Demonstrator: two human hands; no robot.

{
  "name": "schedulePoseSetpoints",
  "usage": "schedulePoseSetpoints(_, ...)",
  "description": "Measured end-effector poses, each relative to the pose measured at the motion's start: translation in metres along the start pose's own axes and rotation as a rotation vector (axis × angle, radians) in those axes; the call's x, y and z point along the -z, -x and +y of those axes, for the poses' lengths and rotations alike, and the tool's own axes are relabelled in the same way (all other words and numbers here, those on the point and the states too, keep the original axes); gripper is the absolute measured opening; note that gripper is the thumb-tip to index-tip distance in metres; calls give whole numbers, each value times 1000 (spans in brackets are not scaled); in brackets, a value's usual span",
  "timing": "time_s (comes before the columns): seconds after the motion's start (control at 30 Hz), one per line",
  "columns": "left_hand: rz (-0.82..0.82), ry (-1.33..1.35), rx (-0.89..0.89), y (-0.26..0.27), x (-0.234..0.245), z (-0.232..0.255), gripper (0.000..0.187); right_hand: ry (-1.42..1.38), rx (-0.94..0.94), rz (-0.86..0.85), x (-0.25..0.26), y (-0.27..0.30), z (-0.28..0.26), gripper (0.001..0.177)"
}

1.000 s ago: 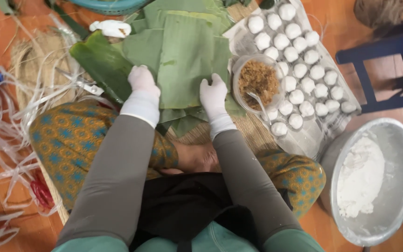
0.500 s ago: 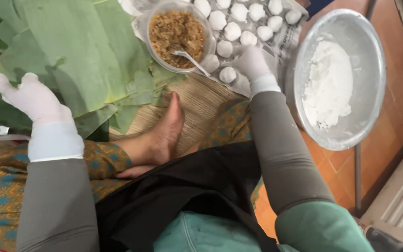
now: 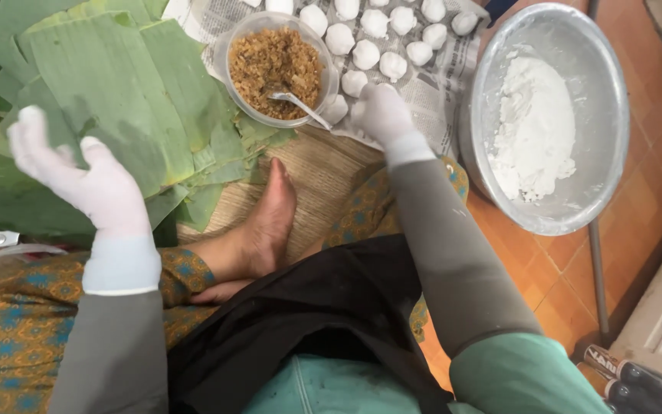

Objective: Wrapping dough and filling in banana leaves to make traditional cakes.

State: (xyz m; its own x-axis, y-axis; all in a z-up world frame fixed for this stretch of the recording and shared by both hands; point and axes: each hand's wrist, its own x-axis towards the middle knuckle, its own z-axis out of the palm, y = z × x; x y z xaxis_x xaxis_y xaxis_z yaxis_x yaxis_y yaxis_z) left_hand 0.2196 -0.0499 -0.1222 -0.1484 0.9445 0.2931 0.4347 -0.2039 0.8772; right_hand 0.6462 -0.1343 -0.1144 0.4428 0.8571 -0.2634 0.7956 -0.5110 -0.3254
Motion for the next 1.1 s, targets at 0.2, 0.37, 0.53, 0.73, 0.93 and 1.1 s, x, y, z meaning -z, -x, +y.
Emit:
schedulePoseSetpoints(0.2,-813,1008,990,50,-54,132,43,-854,324,-92,59,117,-75,42)
schedulePoseSetpoints(0.37,-1055,1180,1089,102,-87,123,42,-483,625,235,68,152,-71,47)
schedulePoseSetpoints(0.53,-894,924,1006,85,-62,127,20,-643,225,497,108,166,45,44)
schedulePoseSetpoints(0.73,-802,1018,945,87,-46,116,19,275,-297,291,41,200,225,28)
schedulePoseSetpoints(0.93,-736,992,1047,92,-57,142,22,252,-213,309,51,238,208,9)
schedulePoseSetpoints(1.1,-822,1155,1054,89,-71,169,46,-281,-268,242,61,236,231,30)
